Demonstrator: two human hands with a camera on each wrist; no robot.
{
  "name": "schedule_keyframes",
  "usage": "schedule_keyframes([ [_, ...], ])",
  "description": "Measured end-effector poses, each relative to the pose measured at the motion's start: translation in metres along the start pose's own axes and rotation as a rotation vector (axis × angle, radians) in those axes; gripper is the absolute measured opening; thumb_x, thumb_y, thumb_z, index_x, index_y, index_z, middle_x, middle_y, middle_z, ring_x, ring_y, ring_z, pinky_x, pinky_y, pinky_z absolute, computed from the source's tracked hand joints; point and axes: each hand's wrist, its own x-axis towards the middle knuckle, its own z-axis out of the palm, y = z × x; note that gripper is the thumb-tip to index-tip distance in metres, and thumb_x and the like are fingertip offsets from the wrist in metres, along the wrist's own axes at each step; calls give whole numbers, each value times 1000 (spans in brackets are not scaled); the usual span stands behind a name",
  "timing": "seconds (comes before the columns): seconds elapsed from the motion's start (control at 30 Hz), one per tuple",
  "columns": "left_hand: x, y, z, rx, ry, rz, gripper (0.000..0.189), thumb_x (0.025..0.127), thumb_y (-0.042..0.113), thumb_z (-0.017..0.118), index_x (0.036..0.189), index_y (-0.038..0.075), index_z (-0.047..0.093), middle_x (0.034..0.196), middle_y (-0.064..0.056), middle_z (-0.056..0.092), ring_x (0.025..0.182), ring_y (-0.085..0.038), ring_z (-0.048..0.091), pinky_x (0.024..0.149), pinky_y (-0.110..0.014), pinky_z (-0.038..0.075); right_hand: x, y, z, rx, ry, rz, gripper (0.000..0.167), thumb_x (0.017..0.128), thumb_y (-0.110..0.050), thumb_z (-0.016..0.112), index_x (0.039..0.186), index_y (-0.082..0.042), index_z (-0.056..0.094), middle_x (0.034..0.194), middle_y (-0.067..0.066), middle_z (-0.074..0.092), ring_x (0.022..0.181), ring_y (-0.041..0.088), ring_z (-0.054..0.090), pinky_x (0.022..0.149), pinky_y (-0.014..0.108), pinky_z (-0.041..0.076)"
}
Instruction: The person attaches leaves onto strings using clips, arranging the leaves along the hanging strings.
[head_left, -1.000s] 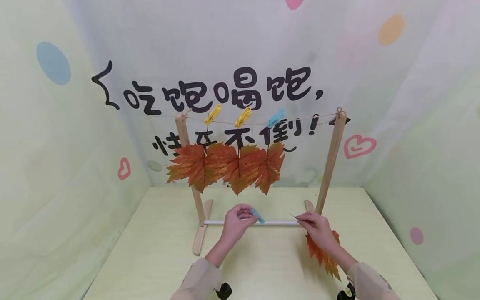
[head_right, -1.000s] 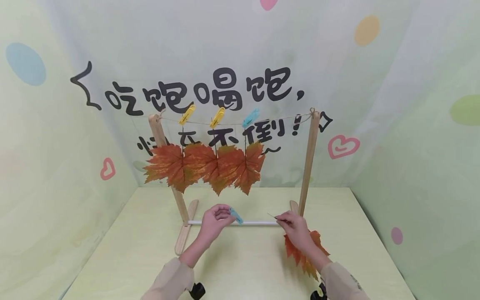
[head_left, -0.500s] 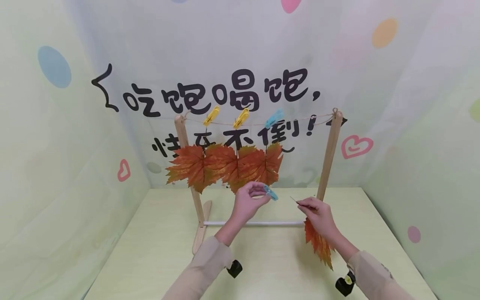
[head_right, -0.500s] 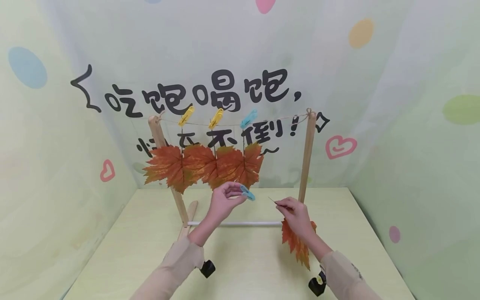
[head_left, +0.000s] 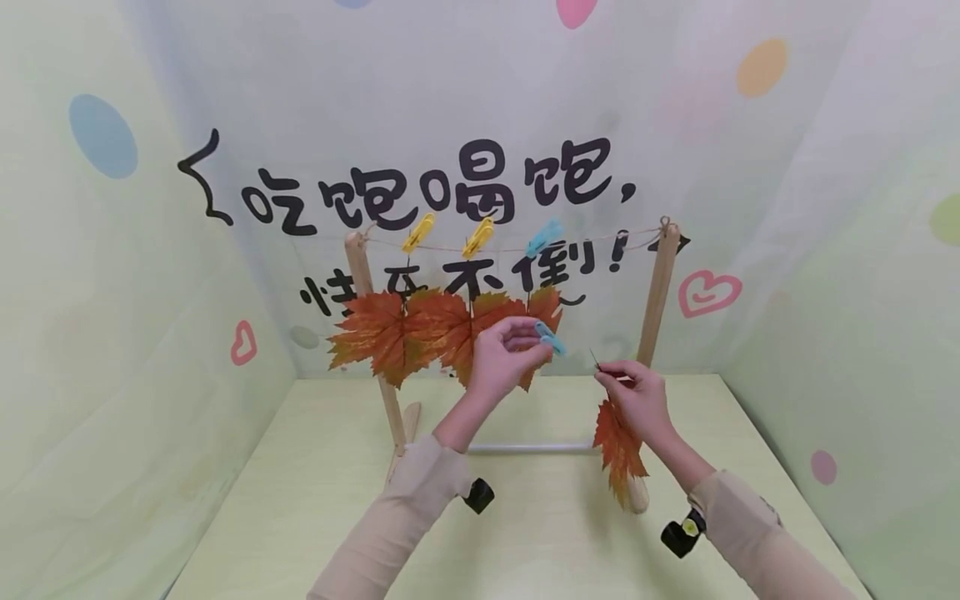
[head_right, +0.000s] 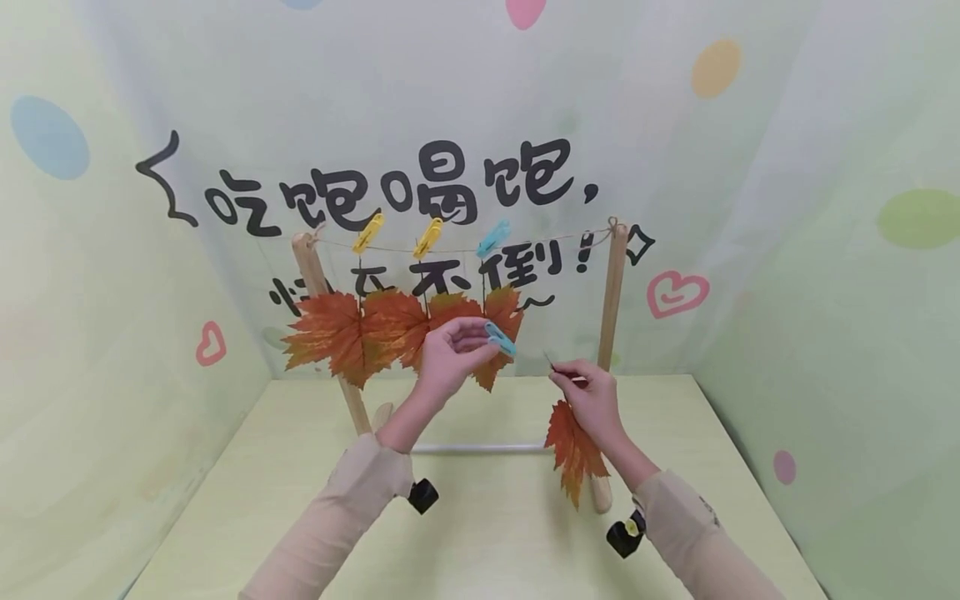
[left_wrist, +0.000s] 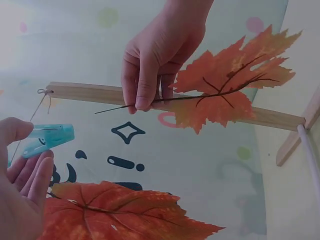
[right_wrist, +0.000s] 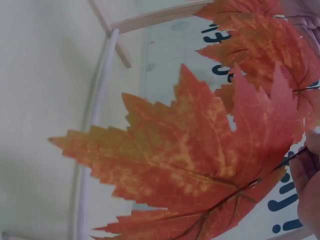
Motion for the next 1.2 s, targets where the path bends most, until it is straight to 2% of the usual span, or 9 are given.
schedule_keyframes([
  [0.13,3,21,1,-3,-18,12,31,76,6,72,104,-3,62,95,-16,66,84,-22,65,76,-26,52,8,-9,2,45,24,33,10,77,10,65,86,12,66,83,27,64,67,8,61,60,13,49],
  [0.3,4,51,4,5,-39,32,29,78,3,69,104,-6,61,96,-19,65,86,-25,64,75,-25,52,17,-16,4,92,53,31,10,77,10,64,87,13,65,85,30,63,68,5,62,63,13,50],
  [0.47,12,64,8,-27,-30,50,30,79,2,68,106,-7,59,98,-20,64,88,-26,64,76,-25,52,26,-20,5,109,77,14,11,78,9,64,88,15,65,87,34,61,68,0,61,63,13,50],
  [0.67,26,73,15,-77,-22,24,31,79,5,69,107,-5,59,100,-19,64,90,-24,63,78,-24,51,38,-28,7,126,114,27,14,78,7,65,89,15,64,87,34,61,66,0,60,61,13,49],
  [0.9,53,55,32,-151,6,21,33,76,10,73,106,0,61,99,-14,65,87,-18,64,76,-25,52,49,-31,7,134,154,29,13,78,9,64,89,17,63,86,34,60,65,-1,59,58,12,48],
  [0.97,56,56,36,-184,22,21,32,76,8,73,105,0,62,97,-13,66,86,-17,64,77,-25,52,51,-31,6,131,158,27,13,79,8,64,89,17,63,86,33,61,66,0,59,57,12,48],
  [1.1,61,61,40,-199,49,53,31,75,8,73,103,0,62,95,-12,66,86,-15,64,76,-25,52,55,-31,6,121,159,24,13,79,6,65,89,15,64,83,25,65,65,2,59,58,13,49],
  [1.2,66,65,42,-170,57,84,32,75,10,73,104,1,63,96,-10,67,86,-13,65,75,-23,52,60,-28,6,130,160,11,14,79,6,65,90,15,64,82,20,66,66,2,60,61,13,49],
])
